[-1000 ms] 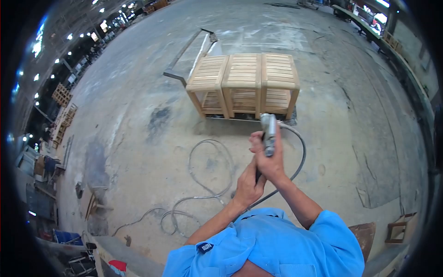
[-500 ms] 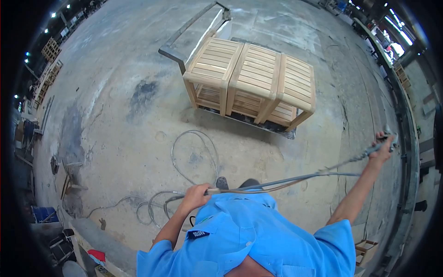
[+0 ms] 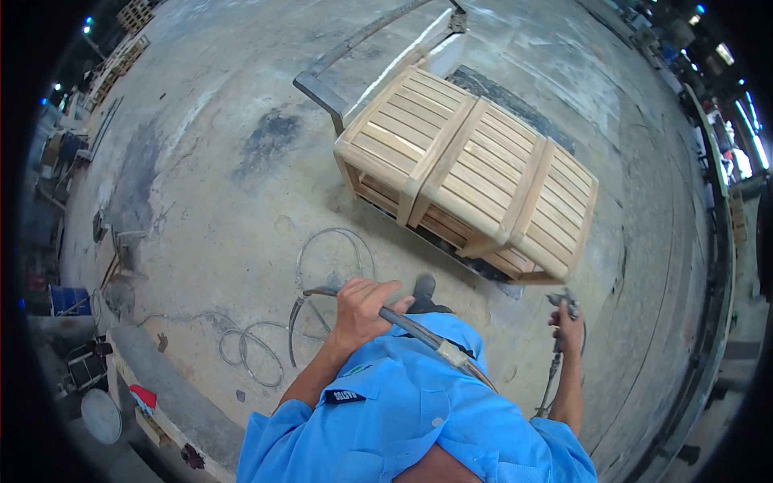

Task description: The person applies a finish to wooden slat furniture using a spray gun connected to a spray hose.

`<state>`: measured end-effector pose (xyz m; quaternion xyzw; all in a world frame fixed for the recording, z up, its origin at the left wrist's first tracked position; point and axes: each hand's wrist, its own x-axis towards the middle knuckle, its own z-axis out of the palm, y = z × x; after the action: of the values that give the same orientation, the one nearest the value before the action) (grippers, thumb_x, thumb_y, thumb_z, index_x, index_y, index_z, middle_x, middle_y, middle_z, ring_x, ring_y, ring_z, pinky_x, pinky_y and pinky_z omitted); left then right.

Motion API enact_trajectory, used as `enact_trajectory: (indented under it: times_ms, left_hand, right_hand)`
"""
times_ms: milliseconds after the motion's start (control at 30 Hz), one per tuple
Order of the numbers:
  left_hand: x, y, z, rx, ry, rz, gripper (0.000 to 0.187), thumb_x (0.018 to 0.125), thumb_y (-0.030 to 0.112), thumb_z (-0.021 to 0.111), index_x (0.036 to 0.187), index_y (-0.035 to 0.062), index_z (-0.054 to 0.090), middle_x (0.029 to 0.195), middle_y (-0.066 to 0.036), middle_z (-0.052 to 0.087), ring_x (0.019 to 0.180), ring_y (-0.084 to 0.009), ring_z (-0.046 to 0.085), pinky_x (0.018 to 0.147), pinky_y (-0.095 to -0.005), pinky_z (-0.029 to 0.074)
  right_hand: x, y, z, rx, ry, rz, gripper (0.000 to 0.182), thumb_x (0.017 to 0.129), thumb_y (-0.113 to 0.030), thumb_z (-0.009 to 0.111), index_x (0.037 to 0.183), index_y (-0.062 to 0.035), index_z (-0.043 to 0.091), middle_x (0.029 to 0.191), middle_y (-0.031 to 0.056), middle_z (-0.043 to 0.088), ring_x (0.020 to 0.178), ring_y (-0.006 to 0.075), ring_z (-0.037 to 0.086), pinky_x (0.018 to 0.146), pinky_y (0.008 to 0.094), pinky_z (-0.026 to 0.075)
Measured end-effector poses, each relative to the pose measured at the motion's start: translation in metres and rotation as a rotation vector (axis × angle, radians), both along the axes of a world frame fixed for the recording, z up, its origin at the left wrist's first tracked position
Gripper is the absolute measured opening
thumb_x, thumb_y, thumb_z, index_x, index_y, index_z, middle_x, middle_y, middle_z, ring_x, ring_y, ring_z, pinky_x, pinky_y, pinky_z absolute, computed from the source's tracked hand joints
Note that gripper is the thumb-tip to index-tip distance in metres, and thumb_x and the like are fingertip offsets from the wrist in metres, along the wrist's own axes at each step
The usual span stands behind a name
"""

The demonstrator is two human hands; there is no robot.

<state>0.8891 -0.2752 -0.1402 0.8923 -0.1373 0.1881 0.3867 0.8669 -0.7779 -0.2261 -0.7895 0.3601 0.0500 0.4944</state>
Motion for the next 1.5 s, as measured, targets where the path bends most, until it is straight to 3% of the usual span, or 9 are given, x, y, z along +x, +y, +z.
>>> enact_trajectory:
  times_ms: [167,300,400,700,767,1167,1200,1333,1500]
  left_hand:
    - [0.047,-0.031,0.003,-0.031,-0.017,-0.077,0.031,0.073,0.022,0.087,0.095,0.0041,0.074,0.061,-0.006,0.063,0.054,-0.0223,0.064,0.058,-0.0357,0.050]
    - [0.070,-0.032,-0.008,-0.036,0.060,-0.029,0.032,0.074,0.023,0.086,0.096,0.0026,0.074,0.063,-0.007,0.065,0.056,-0.0212,0.065,0.059,-0.0344,0.051]
    - [0.095,-0.022,-0.012,-0.076,0.106,0.015,0.032,0.077,0.025,0.084,0.096,0.0012,0.074,0.066,-0.009,0.067,0.059,-0.0239,0.067,0.061,-0.0363,0.053]
    - [0.185,0.030,-0.028,-0.153,0.117,0.033,0.031,0.081,0.028,0.080,0.097,0.0021,0.074,0.084,-0.012,0.072,0.077,-0.0281,0.070,0.080,-0.0418,0.056]
    - [0.196,0.037,-0.032,-0.149,0.137,0.044,0.030,0.082,0.029,0.079,0.098,0.0035,0.075,0.085,-0.010,0.072,0.078,-0.0269,0.070,0.083,-0.0421,0.056]
    - [0.233,0.049,-0.044,-0.173,0.240,0.204,0.028,0.084,0.033,0.079,0.098,0.0092,0.075,0.079,-0.005,0.071,0.076,-0.0216,0.069,0.086,-0.0400,0.053]
    - [0.237,0.048,-0.046,-0.183,0.242,0.205,0.028,0.084,0.033,0.079,0.098,0.0092,0.075,0.079,-0.005,0.071,0.076,-0.0216,0.069,0.086,-0.0400,0.053]
    - [0.249,0.042,-0.050,-0.210,0.268,0.178,0.027,0.084,0.031,0.078,0.099,0.0087,0.075,0.081,-0.005,0.071,0.078,-0.0225,0.069,0.088,-0.0405,0.053]
    - [0.256,0.042,-0.047,-0.207,0.288,0.170,0.025,0.084,0.029,0.078,0.099,0.0080,0.075,0.083,-0.007,0.072,0.078,-0.0234,0.070,0.089,-0.0410,0.053]
  right_hand:
    - [0.134,0.112,0.057,0.229,-0.080,0.713,0.058,0.099,-0.033,0.067,0.148,-0.0079,0.052,0.089,0.0064,0.069,0.071,0.0130,0.065,0.060,0.0264,0.052]
    - [0.219,0.160,0.095,0.326,-0.107,1.000,0.056,0.098,-0.034,0.069,0.144,-0.0060,0.057,0.107,0.0134,0.073,0.090,0.0212,0.071,0.082,0.0321,0.056]
    - [0.276,0.195,0.121,0.171,-0.112,1.231,0.057,0.096,-0.040,0.069,0.140,-0.0048,0.060,0.137,0.0213,0.064,0.133,0.0359,0.057,0.111,0.0433,0.043]
    - [0.421,0.290,0.146,0.052,-0.101,1.426,0.060,0.095,-0.045,0.070,0.142,-0.0085,0.060,0.128,0.0197,0.069,0.120,0.0320,0.066,0.102,0.0416,0.050]
    - [0.445,0.309,0.149,0.045,-0.155,1.441,0.081,0.090,-0.064,0.067,0.146,-0.0066,0.056,0.084,0.0052,0.066,0.076,0.0132,0.060,0.071,0.0317,0.049]
    - [0.531,0.368,0.121,0.050,-0.205,1.554,0.058,0.097,-0.042,0.069,0.143,-0.0088,0.059,0.103,0.0152,0.075,0.077,0.0146,0.066,0.075,0.0347,0.054]
    - [0.533,0.361,0.126,-0.017,0.055,1.552,0.060,0.096,-0.043,0.070,0.142,-0.0074,0.059,0.119,0.0184,0.073,0.090,0.0219,0.072,0.084,0.0371,0.055]
    - [0.526,0.339,0.120,-0.057,0.042,1.605,0.062,0.092,-0.043,0.072,0.141,-0.0060,0.060,0.128,0.0210,0.069,0.115,0.0344,0.070,0.097,0.0418,0.053]
    - [0.541,0.358,0.116,-0.031,0.103,1.561,0.061,0.092,-0.041,0.074,0.140,-0.0057,0.060,0.127,0.0209,0.069,0.113,0.0327,0.071,0.096,0.0411,0.053]
